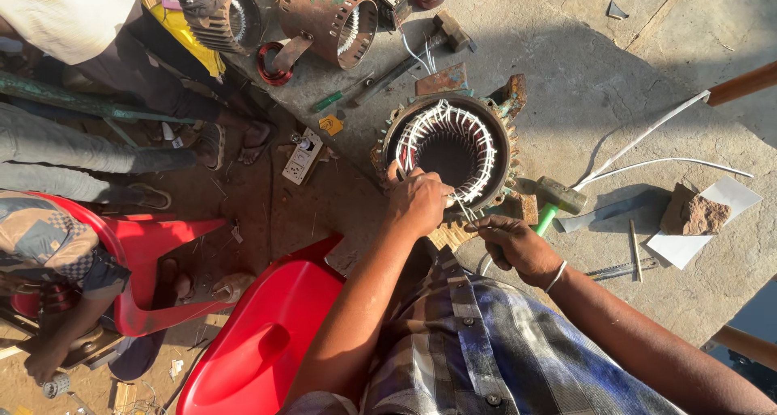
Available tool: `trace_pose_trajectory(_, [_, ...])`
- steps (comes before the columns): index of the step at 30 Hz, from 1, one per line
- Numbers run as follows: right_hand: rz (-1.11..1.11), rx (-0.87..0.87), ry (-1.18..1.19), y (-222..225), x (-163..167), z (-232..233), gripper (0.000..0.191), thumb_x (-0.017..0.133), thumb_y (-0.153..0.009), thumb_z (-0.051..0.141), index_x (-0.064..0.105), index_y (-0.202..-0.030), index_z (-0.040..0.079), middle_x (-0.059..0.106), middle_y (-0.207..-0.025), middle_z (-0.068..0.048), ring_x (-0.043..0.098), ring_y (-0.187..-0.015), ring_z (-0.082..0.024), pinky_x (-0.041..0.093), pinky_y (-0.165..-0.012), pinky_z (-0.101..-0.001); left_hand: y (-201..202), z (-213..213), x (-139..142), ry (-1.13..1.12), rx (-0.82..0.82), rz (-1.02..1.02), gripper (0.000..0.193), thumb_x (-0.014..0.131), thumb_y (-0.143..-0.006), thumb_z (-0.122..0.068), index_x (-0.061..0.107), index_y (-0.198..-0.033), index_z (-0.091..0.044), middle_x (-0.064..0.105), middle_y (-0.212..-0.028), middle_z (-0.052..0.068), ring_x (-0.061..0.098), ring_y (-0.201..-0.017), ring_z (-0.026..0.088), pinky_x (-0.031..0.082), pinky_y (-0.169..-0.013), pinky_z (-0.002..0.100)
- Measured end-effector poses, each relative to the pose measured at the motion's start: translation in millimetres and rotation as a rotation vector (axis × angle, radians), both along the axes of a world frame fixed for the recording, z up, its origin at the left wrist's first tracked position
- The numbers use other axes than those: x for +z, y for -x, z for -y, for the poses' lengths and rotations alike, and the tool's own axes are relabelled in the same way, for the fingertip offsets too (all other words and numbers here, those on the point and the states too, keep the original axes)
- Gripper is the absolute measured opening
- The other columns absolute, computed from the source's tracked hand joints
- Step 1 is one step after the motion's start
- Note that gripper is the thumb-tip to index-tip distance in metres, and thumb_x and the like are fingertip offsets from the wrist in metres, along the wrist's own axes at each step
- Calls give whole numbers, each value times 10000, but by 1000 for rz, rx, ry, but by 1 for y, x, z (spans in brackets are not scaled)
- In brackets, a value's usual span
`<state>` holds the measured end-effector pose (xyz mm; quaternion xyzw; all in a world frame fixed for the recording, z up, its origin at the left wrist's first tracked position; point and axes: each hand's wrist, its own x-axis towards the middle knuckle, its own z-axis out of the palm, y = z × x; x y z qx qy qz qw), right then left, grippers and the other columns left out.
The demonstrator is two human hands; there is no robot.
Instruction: The person uses a rubber mallet to tap a metal rod into the slots of a motor stator, likely to secure or adjust the windings. The person repeatedly positions the rod and strikes it with the mallet while holding the stator steady.
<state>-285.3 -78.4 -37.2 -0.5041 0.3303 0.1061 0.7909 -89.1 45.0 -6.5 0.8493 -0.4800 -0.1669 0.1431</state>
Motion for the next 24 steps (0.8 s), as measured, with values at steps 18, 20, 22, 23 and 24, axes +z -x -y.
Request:
trace_pose_trajectory(18, [5, 281, 1004, -51, 68, 45, 263, 725, -907, 318, 814, -1021, 98, 805, -898, -104, 711, -668, -134, 564, -621, -281, 15, 9, -1, -74, -89, 309, 223, 669, -886, -320, 758, -799, -135, 682, -832, 31, 626, -981, 247, 116, -1176, 667])
trace_pose_trajectory(20, [-53, 668, 1154, -101, 67, 56, 265, 672, -944, 363, 786, -1066, 157, 798, -899, -84, 745, -684, -195, 609, -685, -321, 18, 7, -4, -64, -76, 371, 247, 676, -884, -353, 760, -818, -130, 692, -852, 42, 620, -992, 256, 130, -1143, 678])
trace_pose_trajectory(22, [-182, 874, 1142, -144, 56, 58, 229, 682, -922, 273, 803, -1041, 119, 781, -909, -91, 757, -770, -207, 615, -725, -337, 21, 5, -4, -3, -49, 466, 205, 674, -958, -280, 759, -822, -152, 708, -909, 22, 622, -1045, 222, 146, -1187, 671])
trace_pose_trajectory(23, [-204, 940, 1167, -158, 49, 57, 238, 688, -913, 255, 808, -1029, 85, 782, -904, -113, 757, -785, -219, 611, -742, -348, 23, 4, -2, -23, -27, 421, 229, 698, -917, -340, 765, -827, -140, 711, -895, 32, 619, -1046, 241, 142, -1179, 685])
trace_pose_trajectory(24, [-227, 1007, 1190, -170, 42, 56, 248, 695, -904, 237, 814, -1016, 51, 784, -898, -134, 757, -799, -231, 606, -759, -359, 24, 4, 0, -43, -6, 375, 279, 723, -877, -400, 772, -832, -129, 715, -882, 41, 616, -1047, 260, 137, -1172, 699])
